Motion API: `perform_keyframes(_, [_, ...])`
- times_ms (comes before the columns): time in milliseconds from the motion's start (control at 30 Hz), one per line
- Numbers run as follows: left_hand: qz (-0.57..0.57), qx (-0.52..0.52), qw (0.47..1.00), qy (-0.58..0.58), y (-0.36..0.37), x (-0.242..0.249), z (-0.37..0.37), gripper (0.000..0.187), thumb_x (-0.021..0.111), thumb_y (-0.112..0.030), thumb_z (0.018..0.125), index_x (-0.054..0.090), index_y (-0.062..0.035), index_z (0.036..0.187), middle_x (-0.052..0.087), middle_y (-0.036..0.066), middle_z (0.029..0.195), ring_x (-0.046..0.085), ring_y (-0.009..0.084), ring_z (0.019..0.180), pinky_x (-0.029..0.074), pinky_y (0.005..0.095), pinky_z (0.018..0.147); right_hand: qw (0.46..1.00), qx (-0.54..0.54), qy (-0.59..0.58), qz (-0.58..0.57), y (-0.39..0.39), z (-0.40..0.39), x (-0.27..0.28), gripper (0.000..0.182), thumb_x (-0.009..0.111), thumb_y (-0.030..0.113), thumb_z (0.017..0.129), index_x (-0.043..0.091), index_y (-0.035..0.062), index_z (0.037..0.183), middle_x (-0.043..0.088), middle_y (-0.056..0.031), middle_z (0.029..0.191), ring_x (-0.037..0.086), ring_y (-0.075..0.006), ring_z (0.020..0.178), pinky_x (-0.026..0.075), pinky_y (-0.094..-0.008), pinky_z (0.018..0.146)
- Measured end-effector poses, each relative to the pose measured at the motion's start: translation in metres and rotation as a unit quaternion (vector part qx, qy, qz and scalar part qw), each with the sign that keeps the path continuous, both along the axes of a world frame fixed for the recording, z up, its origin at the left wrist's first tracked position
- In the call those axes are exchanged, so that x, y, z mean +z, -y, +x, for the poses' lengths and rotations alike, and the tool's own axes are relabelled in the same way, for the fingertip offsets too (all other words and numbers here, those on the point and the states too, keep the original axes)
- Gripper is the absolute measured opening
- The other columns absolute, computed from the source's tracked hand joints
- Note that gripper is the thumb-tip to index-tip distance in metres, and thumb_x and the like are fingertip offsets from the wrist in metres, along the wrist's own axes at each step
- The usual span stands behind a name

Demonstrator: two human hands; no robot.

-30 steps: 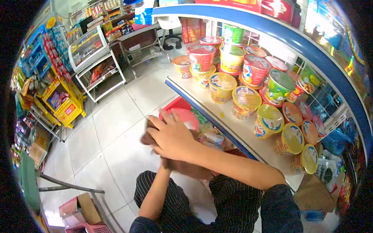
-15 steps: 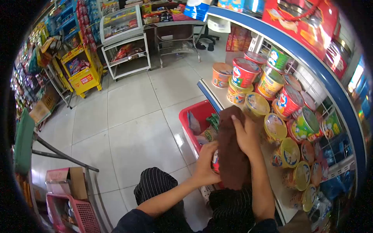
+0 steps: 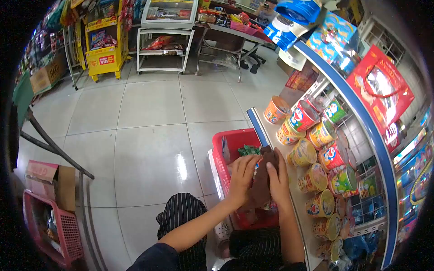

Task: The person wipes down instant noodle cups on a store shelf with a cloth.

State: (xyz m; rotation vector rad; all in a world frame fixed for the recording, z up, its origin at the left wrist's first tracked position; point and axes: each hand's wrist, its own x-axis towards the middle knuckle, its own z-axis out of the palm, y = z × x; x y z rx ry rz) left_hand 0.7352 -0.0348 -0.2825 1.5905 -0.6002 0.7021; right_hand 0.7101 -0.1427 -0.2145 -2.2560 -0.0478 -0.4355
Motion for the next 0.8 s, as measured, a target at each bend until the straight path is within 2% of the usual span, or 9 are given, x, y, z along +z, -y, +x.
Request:
perform_keyframes(133, [0.016,-0.033,0.999,0.017,-0.018,0.003,0.006,0.066,0.059,-0.004,0.057,0.041,-0.0009,0.121,0.042,0.015,0.117,0.04,0.0352,0.107,0.033,0.0409,0.093,0.999,0.018,-0.046,0.02,-0.001,0.004,0.007,0.048,0.045,0.015,0.087,0.032,-0.0025,0.129,0.036,-0.0176,0.13,0.031,-0.0238,0.124,0.021,-0.0333,0.103])
perform_keyframes(167, [0.022,-0.05,0.998,0.013,-0.018,0.004,0.003,0.069,0.06,-0.003,0.055,0.04,-0.0008,0.121,0.042,0.015,0.117,0.04,0.0354,0.106,0.033,0.0409,0.093,1.0,-0.013,-0.008,0.015,0.005,0.004,0.001,0.04,0.048,0.019,0.086,0.044,-0.0023,0.12,0.047,-0.014,0.118,0.043,-0.0205,0.112,0.031,-0.031,0.096])
perform_keyframes(267, [0.002,-0.074,0.997,0.009,-0.017,0.003,-0.002,0.075,0.068,-0.006,0.052,0.04,-0.0014,0.122,0.043,0.015,0.116,0.041,0.0347,0.105,0.034,0.0404,0.092,0.954,-0.073,-0.195,0.216,0.054,0.013,-0.009,0.032,0.052,0.025,0.085,0.055,0.0,0.104,0.055,-0.0079,0.1,0.05,-0.0156,0.093,0.039,-0.0282,0.083])
perform_keyframes(300, [-0.027,-0.087,0.996,-0.007,-0.016,0.008,-0.006,0.076,0.069,-0.007,0.053,0.04,-0.0017,0.122,0.043,0.015,0.116,0.041,0.0344,0.104,0.034,0.0402,0.092,0.94,-0.073,-0.148,0.299,0.085,0.022,-0.039,0.029,0.057,0.03,0.081,0.06,0.0025,0.091,0.057,-0.0031,0.087,0.05,-0.0115,0.08,0.04,-0.0264,0.073])
perform_keyframes(500, [-0.086,-0.106,0.986,-0.096,-0.007,0.005,-0.023,0.078,0.075,-0.014,0.053,0.039,-0.0053,0.122,0.044,0.015,0.115,0.041,0.0348,0.107,0.035,0.0412,0.09,0.955,-0.014,-0.217,0.199,0.067,-0.002,-0.005,0.062,0.071,0.029,0.066,0.049,0.0007,0.117,0.053,-0.008,0.109,0.047,-0.0175,0.103,0.036,-0.029,0.089])
perform_keyframes(600, [-0.089,-0.146,0.982,-0.083,-0.01,0.004,-0.022,0.085,0.077,-0.016,0.048,0.038,-0.0067,0.123,0.043,0.014,0.117,0.04,0.0346,0.11,0.034,0.0421,0.092,0.955,0.205,-0.141,0.164,0.03,-0.011,0.03,0.085,0.077,0.022,0.054,0.039,0.003,0.127,0.047,-0.0081,0.119,0.041,-0.0196,0.113,0.03,-0.031,0.097])
perform_keyframes(633, [-0.077,-0.17,0.979,-0.078,-0.017,0.006,-0.019,0.088,0.078,-0.017,0.046,0.038,-0.0068,0.124,0.042,0.015,0.119,0.04,0.0343,0.111,0.032,0.0428,0.093,0.953,0.197,-0.15,0.175,0.029,-0.014,0.033,0.093,0.08,0.018,0.047,0.037,0.0042,0.129,0.047,-0.0069,0.12,0.041,-0.019,0.114,0.028,-0.0319,0.099])
perform_keyframes(733, [-0.047,-0.183,0.977,-0.094,-0.027,0.011,-0.015,0.091,0.08,-0.015,0.041,0.039,-0.0085,0.123,0.046,0.012,0.118,0.042,0.0323,0.11,0.035,0.0425,0.091,0.968,0.14,-0.167,0.128,0.025,-0.015,0.031,0.09,0.081,0.019,0.048,0.04,0.0038,0.127,0.049,-0.0067,0.119,0.042,-0.019,0.113,0.029,-0.0326,0.099])
perform_keyframes(800, [-0.035,-0.114,0.99,-0.079,-0.031,0.014,-0.014,0.087,0.079,-0.011,0.041,0.043,-0.009,0.12,0.049,0.011,0.114,0.045,0.0328,0.106,0.037,0.0412,0.088,0.976,0.091,-0.162,0.111,0.02,-0.014,0.028,0.068,0.076,0.015,0.059,0.048,0.0019,0.12,0.053,-0.0067,0.112,0.047,-0.0172,0.107,0.034,-0.0313,0.095])
